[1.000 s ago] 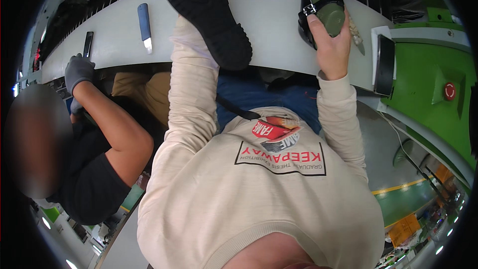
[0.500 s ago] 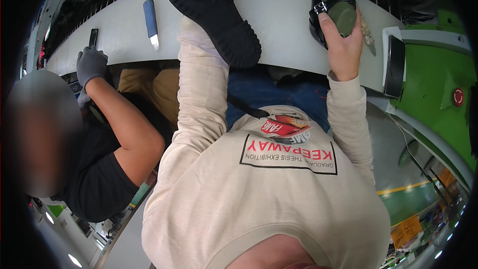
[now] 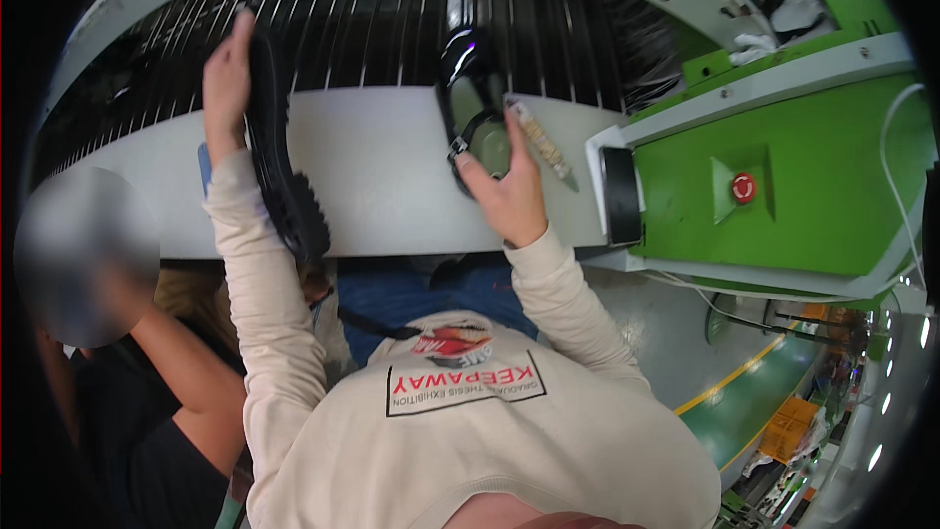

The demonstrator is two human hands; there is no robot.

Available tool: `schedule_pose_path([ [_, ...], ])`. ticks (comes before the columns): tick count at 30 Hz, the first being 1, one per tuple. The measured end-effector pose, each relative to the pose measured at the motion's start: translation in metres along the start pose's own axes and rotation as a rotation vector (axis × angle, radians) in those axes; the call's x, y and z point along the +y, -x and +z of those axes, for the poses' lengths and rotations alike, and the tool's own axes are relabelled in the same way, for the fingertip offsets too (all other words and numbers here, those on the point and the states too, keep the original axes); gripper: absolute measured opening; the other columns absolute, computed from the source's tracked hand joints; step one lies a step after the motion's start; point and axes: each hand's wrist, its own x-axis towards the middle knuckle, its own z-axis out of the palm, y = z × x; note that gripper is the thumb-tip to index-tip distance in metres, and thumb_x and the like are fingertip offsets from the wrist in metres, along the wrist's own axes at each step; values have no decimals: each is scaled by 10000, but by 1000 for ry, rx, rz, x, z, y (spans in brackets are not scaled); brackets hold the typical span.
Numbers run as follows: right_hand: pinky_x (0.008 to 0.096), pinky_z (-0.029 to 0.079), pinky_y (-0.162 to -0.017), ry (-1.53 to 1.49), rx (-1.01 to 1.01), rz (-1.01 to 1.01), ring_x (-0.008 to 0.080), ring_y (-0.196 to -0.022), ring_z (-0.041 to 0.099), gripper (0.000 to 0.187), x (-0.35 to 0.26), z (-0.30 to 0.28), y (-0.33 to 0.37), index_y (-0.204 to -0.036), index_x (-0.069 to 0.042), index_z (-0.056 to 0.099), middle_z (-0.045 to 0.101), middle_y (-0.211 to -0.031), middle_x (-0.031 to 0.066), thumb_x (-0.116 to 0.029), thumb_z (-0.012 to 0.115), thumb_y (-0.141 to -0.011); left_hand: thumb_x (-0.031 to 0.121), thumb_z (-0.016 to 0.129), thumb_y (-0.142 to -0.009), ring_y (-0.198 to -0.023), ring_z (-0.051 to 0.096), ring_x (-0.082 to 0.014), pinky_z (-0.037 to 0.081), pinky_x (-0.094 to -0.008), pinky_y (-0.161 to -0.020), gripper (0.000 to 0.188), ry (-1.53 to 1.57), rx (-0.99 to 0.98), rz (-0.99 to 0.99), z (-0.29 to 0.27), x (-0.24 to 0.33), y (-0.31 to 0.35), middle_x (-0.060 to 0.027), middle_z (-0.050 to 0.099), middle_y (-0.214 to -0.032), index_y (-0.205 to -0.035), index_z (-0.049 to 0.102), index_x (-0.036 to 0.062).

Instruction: Assembling and inspecting shoe components on a manufacturing conveyor belt.

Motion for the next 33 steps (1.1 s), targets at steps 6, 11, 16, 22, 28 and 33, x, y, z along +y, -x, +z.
schedule_pose_path([
  [6,451,529,-1068,392,-184,79,448,-1238,682,912,-20,0,-9,-1562,65,452,662,-1370,322,-400,815,-867,385,810,-970,-755,600,-106,495,-283,-711,419,-105,-214,22,13,-78,30,-36,701,-810,-1032,771,-28],
  [11,483,535,-1041,631,-179,-53,445,-1222,666,818,-16,-2,-20,-1492,62,535,703,-1277,295,-429,783,-887,325,769,-1019,-766,588,-66,471,-238,-715,341,166,-263,-128,7,-78,30,14,700,-843,-1022,767,-16],
  [16,517,512,-1047,643,109,-445,447,-1128,657,658,-24,-10,-25,-1401,42,622,682,-1264,243,-350,804,-906,289,741,-1045,-780,607,-47,470,-220,-735,260,542,-243,-234,10,-63,35,34,714,-878,-1026,767,31],
  [22,326,561,-790,26,-285,-228,222,-918,702,737,-79,16,35,-1499,37,560,675,-1214,178,-313,831,-910,285,717,-1059,-795,661,-74,502,-226,-737,263,795,-101,-361,39,-51,45,4,736,-913,-1041,750,25],
  [28,306,570,-790,-5,-302,-188,162,-866,718,505,-64,7,14,-1462,38,590,711,-1129,140,-159,709,-1012,292,732,-1049,-791,631,-68,489,-225,-743,278,713,-163,-310,52,-61,50,11,714,-887,-1012,741,16],
  [33,308,570,-767,82,63,-293,146,-820,698,307,-77,-42,-35,-1298,25,698,729,-1001,103,-15,697,-994,258,734,-1047,-757,622,-51,482,-223,-706,242,604,-308,-275,64,-54,55,17,708,-844,-989,730,23],
])
